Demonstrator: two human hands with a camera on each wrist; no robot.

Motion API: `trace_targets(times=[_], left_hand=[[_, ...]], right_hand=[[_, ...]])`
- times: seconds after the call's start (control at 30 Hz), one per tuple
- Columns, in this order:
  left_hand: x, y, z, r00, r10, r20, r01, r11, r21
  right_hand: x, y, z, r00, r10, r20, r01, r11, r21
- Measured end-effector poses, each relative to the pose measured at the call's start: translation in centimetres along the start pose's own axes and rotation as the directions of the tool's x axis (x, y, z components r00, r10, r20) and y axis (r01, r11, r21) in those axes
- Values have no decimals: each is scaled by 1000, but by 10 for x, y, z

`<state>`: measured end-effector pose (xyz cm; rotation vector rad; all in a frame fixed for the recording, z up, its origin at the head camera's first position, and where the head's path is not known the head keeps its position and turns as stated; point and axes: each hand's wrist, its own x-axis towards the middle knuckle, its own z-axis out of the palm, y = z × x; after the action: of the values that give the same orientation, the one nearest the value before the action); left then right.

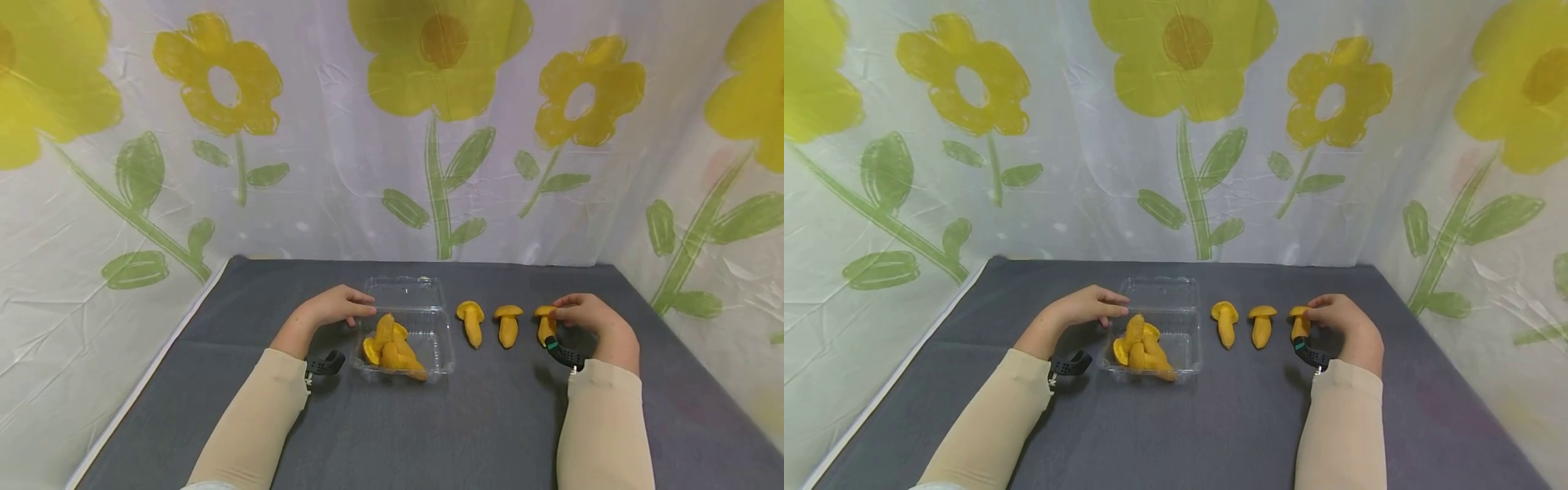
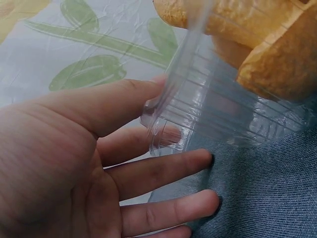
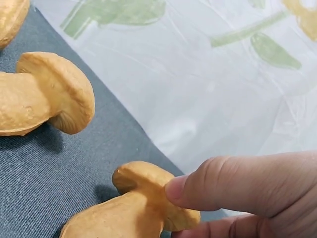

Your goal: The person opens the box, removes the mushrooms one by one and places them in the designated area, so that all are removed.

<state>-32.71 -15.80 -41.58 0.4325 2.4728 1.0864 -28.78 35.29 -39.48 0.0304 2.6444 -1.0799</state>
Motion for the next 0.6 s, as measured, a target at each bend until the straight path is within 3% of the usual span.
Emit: trace_targets(times=[0.27, 0.6], left_hand=[[3, 1, -2, 1000, -11, -5, 11, 1000, 5], [1, 0, 1, 1000, -25, -6, 25, 1000, -7]], right_hand=[[0, -18, -2, 1000, 4, 11, -3, 995, -97], [-7, -65, 3, 997, -73, -18, 69, 983, -169]])
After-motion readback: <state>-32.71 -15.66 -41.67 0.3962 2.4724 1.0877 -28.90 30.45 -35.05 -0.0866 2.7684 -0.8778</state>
